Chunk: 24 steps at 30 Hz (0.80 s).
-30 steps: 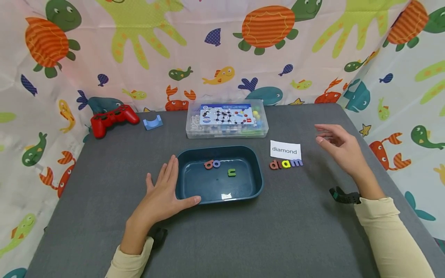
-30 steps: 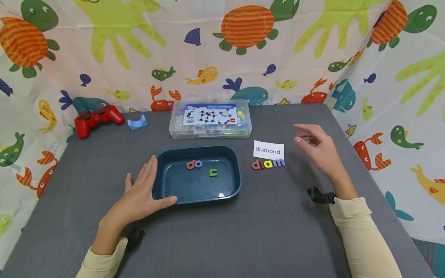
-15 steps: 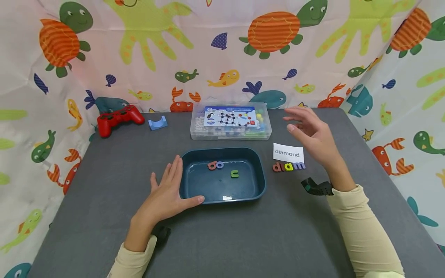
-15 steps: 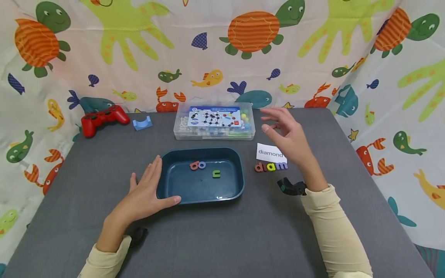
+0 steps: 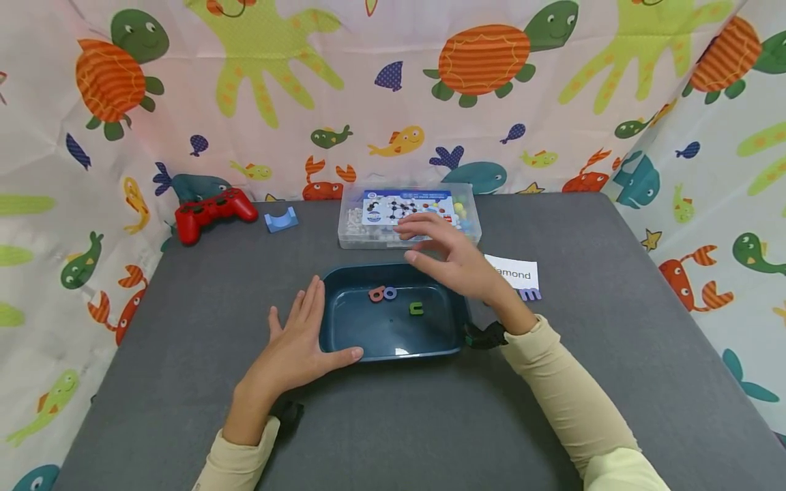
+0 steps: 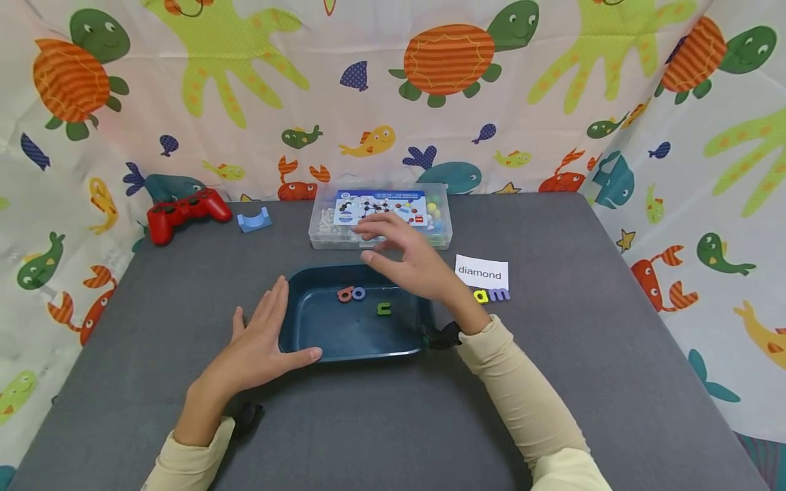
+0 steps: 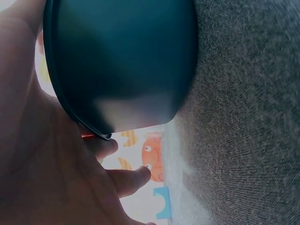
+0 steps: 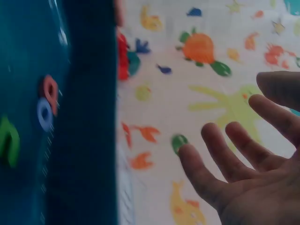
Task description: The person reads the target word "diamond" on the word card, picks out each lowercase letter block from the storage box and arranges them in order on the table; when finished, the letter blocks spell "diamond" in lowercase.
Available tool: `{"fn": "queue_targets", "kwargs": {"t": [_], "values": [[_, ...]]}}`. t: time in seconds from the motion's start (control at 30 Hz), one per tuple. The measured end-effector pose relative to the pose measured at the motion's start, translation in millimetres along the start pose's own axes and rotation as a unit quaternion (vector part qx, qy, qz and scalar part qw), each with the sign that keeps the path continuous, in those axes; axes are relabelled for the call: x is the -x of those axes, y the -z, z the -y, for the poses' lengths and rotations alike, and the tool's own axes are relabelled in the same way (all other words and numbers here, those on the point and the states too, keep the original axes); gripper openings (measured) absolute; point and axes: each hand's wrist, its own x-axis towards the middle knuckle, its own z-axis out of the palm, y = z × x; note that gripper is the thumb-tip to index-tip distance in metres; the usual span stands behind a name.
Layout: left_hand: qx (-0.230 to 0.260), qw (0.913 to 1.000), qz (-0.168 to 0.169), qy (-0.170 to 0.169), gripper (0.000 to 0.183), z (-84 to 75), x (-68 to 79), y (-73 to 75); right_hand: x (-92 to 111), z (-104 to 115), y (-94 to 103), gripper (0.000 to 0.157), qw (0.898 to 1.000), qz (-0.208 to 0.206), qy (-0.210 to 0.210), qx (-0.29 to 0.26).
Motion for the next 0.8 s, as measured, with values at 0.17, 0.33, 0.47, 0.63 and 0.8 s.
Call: {"fn": "queue_targets", "kwargs": {"t": [0.17,0.33,0.47,0.63,0.8], "values": [[0.0,1.0,-0.002,-0.003,0.136,1.6,1.5,0.1,-12,-11,-25.7,0.041,0.995,0.094,-0.038,0.005],[0.003,0.9999,-0.007,-0.01,0.136,1.6,2.2,-0.3,-19,-22,-40.1,0.035,0.983,0.166,-0.077,0.013],[0.001,0.9998,-0.008,-0.015,0.137,1.4,1.5,-0.9,-20,-28,-43.3,0.033,0.977,0.186,-0.1,0.009],[0.002,0.9999,-0.007,-0.014,0.136,1.2,0.7,-0.5,-18,-39,-45.7,0.03,0.971,0.214,-0.108,0.012],[-0.001,0.9999,-0.006,-0.013,0.137,2.6,2.0,0.6,-18,-45,-48.8,0.028,0.969,0.226,-0.099,0.023]]}}
